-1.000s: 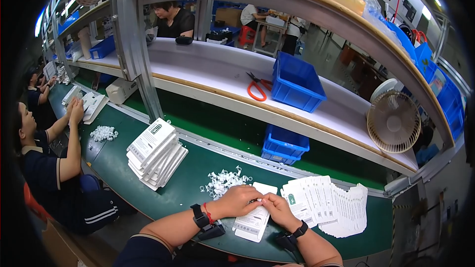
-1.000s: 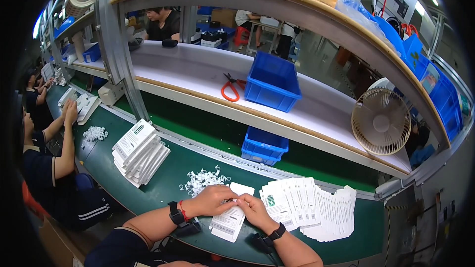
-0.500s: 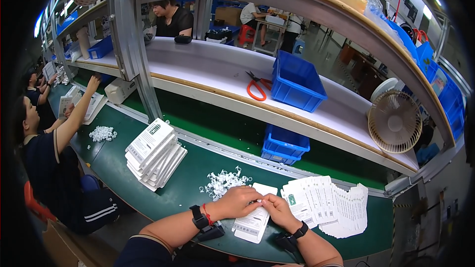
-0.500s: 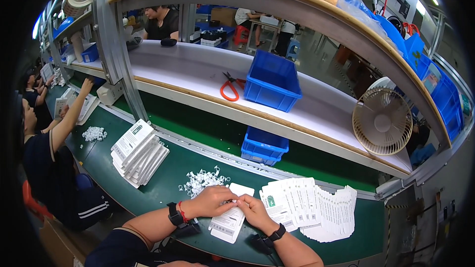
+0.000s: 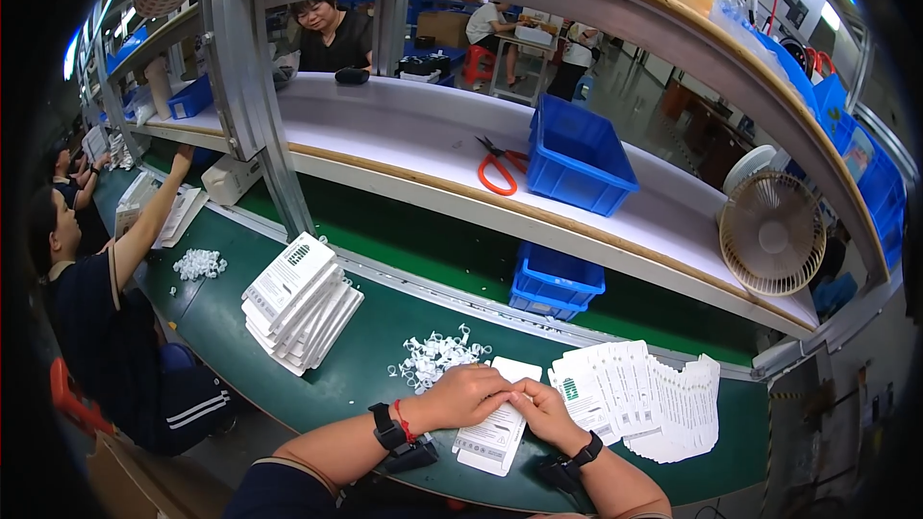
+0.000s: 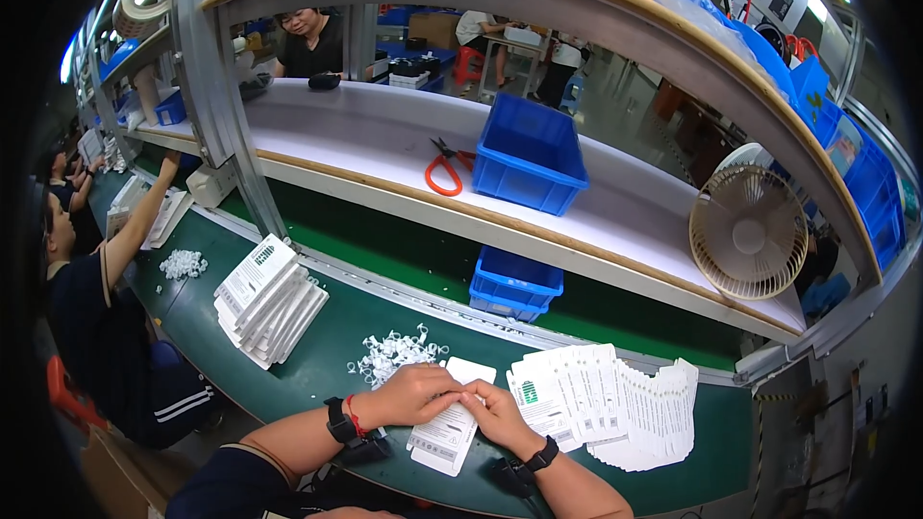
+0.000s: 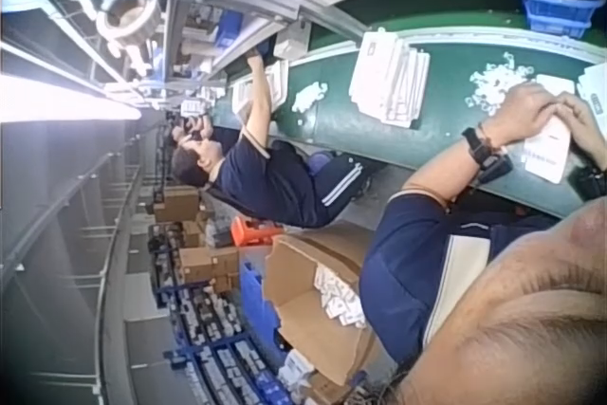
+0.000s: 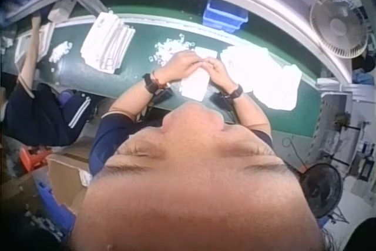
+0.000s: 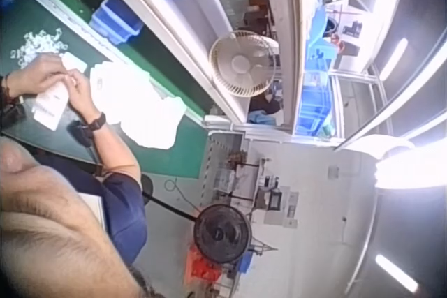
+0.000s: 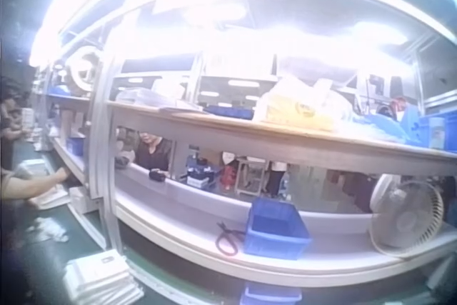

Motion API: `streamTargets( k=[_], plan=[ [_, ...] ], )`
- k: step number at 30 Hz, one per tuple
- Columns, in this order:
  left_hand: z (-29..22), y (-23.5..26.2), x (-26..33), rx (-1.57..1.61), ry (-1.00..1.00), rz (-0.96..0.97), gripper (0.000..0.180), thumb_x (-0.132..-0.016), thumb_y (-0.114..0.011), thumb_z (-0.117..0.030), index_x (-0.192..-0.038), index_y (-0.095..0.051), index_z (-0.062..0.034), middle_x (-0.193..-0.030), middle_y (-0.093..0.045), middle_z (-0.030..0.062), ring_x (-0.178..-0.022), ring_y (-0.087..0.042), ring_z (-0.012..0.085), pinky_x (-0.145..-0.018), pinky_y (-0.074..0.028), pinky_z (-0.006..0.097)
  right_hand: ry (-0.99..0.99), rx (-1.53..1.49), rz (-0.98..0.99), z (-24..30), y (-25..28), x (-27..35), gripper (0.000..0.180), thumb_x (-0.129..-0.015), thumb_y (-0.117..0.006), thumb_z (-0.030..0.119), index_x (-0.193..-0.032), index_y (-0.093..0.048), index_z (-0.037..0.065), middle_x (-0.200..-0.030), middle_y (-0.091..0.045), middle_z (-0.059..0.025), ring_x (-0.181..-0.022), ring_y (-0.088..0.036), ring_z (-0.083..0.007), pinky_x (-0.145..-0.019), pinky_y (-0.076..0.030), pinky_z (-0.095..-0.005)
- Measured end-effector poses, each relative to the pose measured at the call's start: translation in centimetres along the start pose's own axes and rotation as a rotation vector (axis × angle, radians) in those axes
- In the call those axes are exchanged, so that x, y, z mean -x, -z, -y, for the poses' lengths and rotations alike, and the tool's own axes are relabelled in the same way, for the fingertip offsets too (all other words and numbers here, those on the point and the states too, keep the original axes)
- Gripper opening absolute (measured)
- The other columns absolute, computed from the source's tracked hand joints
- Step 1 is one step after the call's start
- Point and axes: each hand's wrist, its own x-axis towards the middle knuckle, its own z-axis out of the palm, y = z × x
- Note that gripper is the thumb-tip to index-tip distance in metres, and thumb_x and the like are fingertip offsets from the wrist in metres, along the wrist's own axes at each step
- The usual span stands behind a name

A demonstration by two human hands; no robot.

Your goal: Packing small white electronic components and cards into a plastic bag at an assembly line.

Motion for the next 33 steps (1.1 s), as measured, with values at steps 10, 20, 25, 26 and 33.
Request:
streamTargets(
  k=[10, 20, 25, 26, 33],
  plan=[
    [0.18, -0.30, 0.03, 0.011, -0.027, -0.043, 0.015, -0.079, -0.063, -0.005, -0.094, -0.066, -0.0035, -0.083, -0.064, 0.0094, -0.072, -0.062, 0.0291, -0.063, -0.050, 0.038, 0.032, -0.006, -0.051, 0.14, -0.32, -0.01, 0.016, -0.093, -0.062, 0.014, -0.104, -0.061, 0.002, -0.090, -0.064, -0.0024, -0.077, -0.058, -0.0051, -0.064, -0.048, -0.0195],
    [0.14, -0.28, 0.06, -0.005, 0.009, -0.037, 0.015, -0.080, -0.063, -0.005, -0.094, -0.067, -0.0052, -0.083, -0.063, 0.0084, -0.073, -0.062, 0.0282, -0.063, -0.051, 0.037, 0.048, -0.068, -0.064, 0.21, -0.45, 0.05, 0.016, -0.092, -0.063, 0.012, -0.104, -0.058, 0.004, -0.089, -0.062, -0.0011, -0.073, -0.057, -0.0038, -0.059, -0.047, -0.0180],
    [0.32, -0.32, 0.08, -0.019, -0.005, -0.034, 0.010, -0.079, -0.064, -0.005, -0.089, -0.066, -0.0049, -0.083, -0.064, 0.0084, -0.073, -0.063, 0.0284, -0.063, -0.051, 0.037, 0.060, 0.055, -0.068, 0.61, -0.17, 0.08, 0.015, -0.092, -0.064, 0.015, -0.101, -0.060, 0.003, -0.090, -0.062, -0.0019, -0.082, -0.055, -0.0046, -0.068, -0.045, -0.0184],
    [0.26, -0.35, 0.02, -0.022, -0.013, -0.037, 0.009, -0.079, -0.064, -0.005, -0.088, -0.065, -0.0048, -0.083, -0.064, 0.0083, -0.073, -0.063, 0.0285, -0.063, -0.051, 0.037, 0.012, 0.041, -0.068, 0.26, 0.00, 0.13, 0.015, -0.092, -0.064, 0.016, -0.100, -0.060, 0.003, -0.091, -0.062, -0.0021, -0.083, -0.055, -0.0047, -0.068, -0.045, -0.0182],
    [0.42, -0.38, 0.19, -0.022, -0.010, -0.040, 0.010, -0.079, -0.065, -0.007, -0.089, -0.065, -0.0052, -0.084, -0.064, 0.0081, -0.074, -0.062, 0.0288, -0.064, -0.051, 0.037, -0.016, -0.030, -0.059, 0.67, -0.32, 0.06, 0.014, -0.094, -0.061, 0.014, -0.101, -0.059, 0.003, -0.092, -0.062, -0.0022, -0.083, -0.056, -0.0048, -0.068, -0.046, -0.0186]
  ],
)
